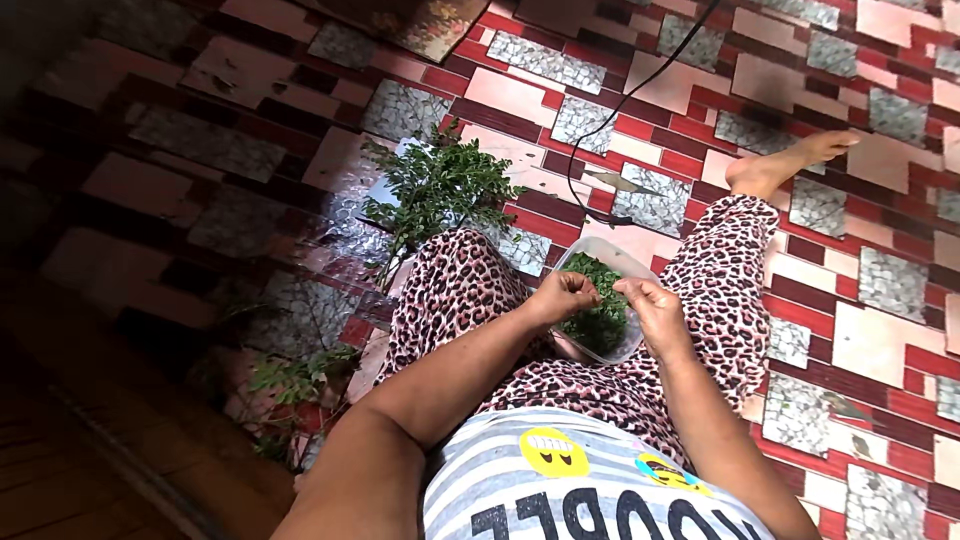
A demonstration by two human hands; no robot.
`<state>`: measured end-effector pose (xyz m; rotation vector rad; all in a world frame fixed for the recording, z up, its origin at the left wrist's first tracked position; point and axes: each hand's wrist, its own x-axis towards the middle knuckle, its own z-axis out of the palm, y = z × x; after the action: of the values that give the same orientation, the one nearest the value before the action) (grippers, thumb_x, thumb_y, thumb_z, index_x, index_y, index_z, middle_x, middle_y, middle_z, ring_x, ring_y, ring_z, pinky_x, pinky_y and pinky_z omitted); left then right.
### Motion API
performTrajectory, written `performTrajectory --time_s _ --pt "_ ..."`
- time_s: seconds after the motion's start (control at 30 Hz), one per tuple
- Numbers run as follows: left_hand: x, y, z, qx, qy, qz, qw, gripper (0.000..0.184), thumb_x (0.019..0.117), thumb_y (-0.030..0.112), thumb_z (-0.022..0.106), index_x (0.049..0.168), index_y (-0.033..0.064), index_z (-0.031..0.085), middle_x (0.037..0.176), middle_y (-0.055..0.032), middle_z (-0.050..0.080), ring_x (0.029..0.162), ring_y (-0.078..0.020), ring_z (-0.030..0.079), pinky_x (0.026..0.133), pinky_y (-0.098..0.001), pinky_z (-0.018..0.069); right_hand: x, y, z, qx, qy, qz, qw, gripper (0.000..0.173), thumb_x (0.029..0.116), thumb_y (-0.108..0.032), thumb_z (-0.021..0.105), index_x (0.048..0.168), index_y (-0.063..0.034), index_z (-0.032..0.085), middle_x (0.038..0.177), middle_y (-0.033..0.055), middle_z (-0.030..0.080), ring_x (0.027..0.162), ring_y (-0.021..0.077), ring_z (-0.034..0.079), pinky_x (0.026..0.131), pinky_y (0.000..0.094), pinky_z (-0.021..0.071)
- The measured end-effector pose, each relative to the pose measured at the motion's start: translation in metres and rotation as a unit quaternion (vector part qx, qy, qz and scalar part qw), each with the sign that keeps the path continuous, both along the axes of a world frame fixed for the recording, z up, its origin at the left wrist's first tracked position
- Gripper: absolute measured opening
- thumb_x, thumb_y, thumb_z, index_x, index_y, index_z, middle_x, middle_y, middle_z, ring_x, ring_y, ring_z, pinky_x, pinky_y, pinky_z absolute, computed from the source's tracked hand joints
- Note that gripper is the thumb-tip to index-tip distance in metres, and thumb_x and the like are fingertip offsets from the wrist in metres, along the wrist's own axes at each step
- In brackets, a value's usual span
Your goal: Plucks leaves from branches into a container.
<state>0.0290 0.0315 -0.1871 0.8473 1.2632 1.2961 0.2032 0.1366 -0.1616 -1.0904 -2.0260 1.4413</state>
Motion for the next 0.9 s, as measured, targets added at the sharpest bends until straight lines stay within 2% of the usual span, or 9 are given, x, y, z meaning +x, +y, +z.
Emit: performTrajectory --time_s 0.1,0.17,0.23,0.33,0.4,0.47,0.63,0.8,0.9 --pt "0.000 0.000 0.000 0.006 0.003 -0.001 1.000 0.014 0.0952 0.007 0.068 0.082 0.0020 0.064 0.071 -0.0001 0.057 0.065 -0.0058 0.051 0.062 -0.0243 0.0435 0.000 -0.003 0.001 0.014 -0.013 0.033 0.999 0.010 0.0968 -0.011 0.068 0.099 -0.0025 0.072 0.103 0.0062 0.070 0.097 0.0110 0.066 0.088 0.0321 0.0562" --pt "0.000 0.000 0.001 0.008 0.017 -0.005 1.000 0.015 0.0954 0.007 0.067 0.082 0.0025 0.063 0.072 0.0000 0.056 0.066 -0.0060 0.051 0.063 -0.0249 0.0439 -0.001 -0.005 0.002 0.046 -0.021 0.022 0.998 0.009 0.0975 -0.008 0.066 0.095 -0.0017 0.071 0.095 0.0049 0.070 0.087 0.0077 0.065 0.082 0.0287 0.0552" --pt "-0.001 -0.002 0.005 0.005 0.028 -0.007 1.000 0.014 0.0957 0.007 0.067 0.083 0.0022 0.064 0.071 -0.0001 0.056 0.065 -0.0059 0.051 0.063 -0.0247 0.0435 -0.004 -0.005 0.007 0.066 -0.043 -0.004 0.997 0.012 0.1002 -0.010 0.063 0.096 -0.0004 0.069 0.091 0.0053 0.068 0.079 0.0076 0.062 0.076 0.0292 0.0531" --pt "-0.004 -0.006 0.009 -0.001 0.030 0.008 1.000 0.012 0.0963 0.009 0.066 0.086 0.0040 0.065 0.073 0.0012 0.057 0.065 -0.0044 0.051 0.062 -0.0228 0.0433 -0.002 -0.001 0.008 0.067 -0.049 -0.030 0.996 0.016 0.1028 -0.012 0.060 0.099 0.0002 0.069 0.092 0.0074 0.068 0.083 0.0104 0.063 0.080 0.0332 0.0525" --pt "-0.008 -0.005 0.003 -0.001 0.002 0.024 1.000 0.009 0.0960 0.009 0.066 0.089 0.0044 0.067 0.078 0.0010 0.062 0.070 -0.0052 0.056 0.068 -0.0248 0.0483 0.003 0.002 0.000 0.079 -0.033 -0.037 0.996 0.020 0.1046 -0.013 0.056 0.101 0.0015 0.070 0.096 0.0098 0.069 0.087 0.0131 0.064 0.084 0.0355 0.0534" --pt "-0.009 -0.007 0.004 -0.017 -0.043 0.036 0.998 0.008 0.0987 0.009 0.063 0.092 0.0053 0.066 0.077 0.0013 0.060 0.067 -0.0060 0.055 0.067 -0.0255 0.0498 0.008 0.004 -0.008 0.085 -0.029 -0.042 0.995 0.022 0.1053 -0.013 0.055 0.106 0.0034 0.069 0.100 0.0142 0.070 0.090 0.0191 0.067 0.087 0.0406 0.0549" --pt "-0.010 -0.006 0.012 -0.052 -0.206 0.071 0.975 0.016 0.1080 0.010 0.042 0.099 0.0114 0.055 0.071 0.0025 0.055 0.063 -0.0106 0.058 0.065 -0.0297 0.0554 0.009 0.001 -0.013 0.073 0.006 -0.062 0.995 0.019 0.1040 -0.016 0.059 0.109 0.0012 0.067 0.100 0.0117 0.071 0.082 0.0163 0.071 0.078 0.0356 0.0604" --pt "-0.016 -0.005 0.012 -0.009 -0.287 0.096 0.953 0.025 0.1093 0.015 0.033 0.094 0.0158 0.054 0.068 0.0042 0.054 0.064 -0.0107 0.059 0.068 -0.0298 0.0549 0.008 0.006 -0.013 -0.035 -0.062 -0.055 0.996 0.032 0.1083 -0.023 0.053 0.101 0.0053 0.066 0.092 0.0140 0.070 0.080 0.0200 0.070 0.079 0.0385 0.0596" --pt "-0.022 -0.007 0.009 0.018 -0.302 0.080 0.950 0.030 0.1088 0.018 0.031 0.090 0.0181 0.055 0.067 0.0055 0.055 0.064 -0.0099 0.060 0.068 -0.0288 0.0554 0.008 0.007 -0.019 -0.046 -0.074 -0.033 0.996 0.026 0.1040 -0.020 0.060 0.099 0.0047 0.066 0.093 0.0160 0.070 0.082 0.0219 0.069 0.080 0.0410 0.0583"
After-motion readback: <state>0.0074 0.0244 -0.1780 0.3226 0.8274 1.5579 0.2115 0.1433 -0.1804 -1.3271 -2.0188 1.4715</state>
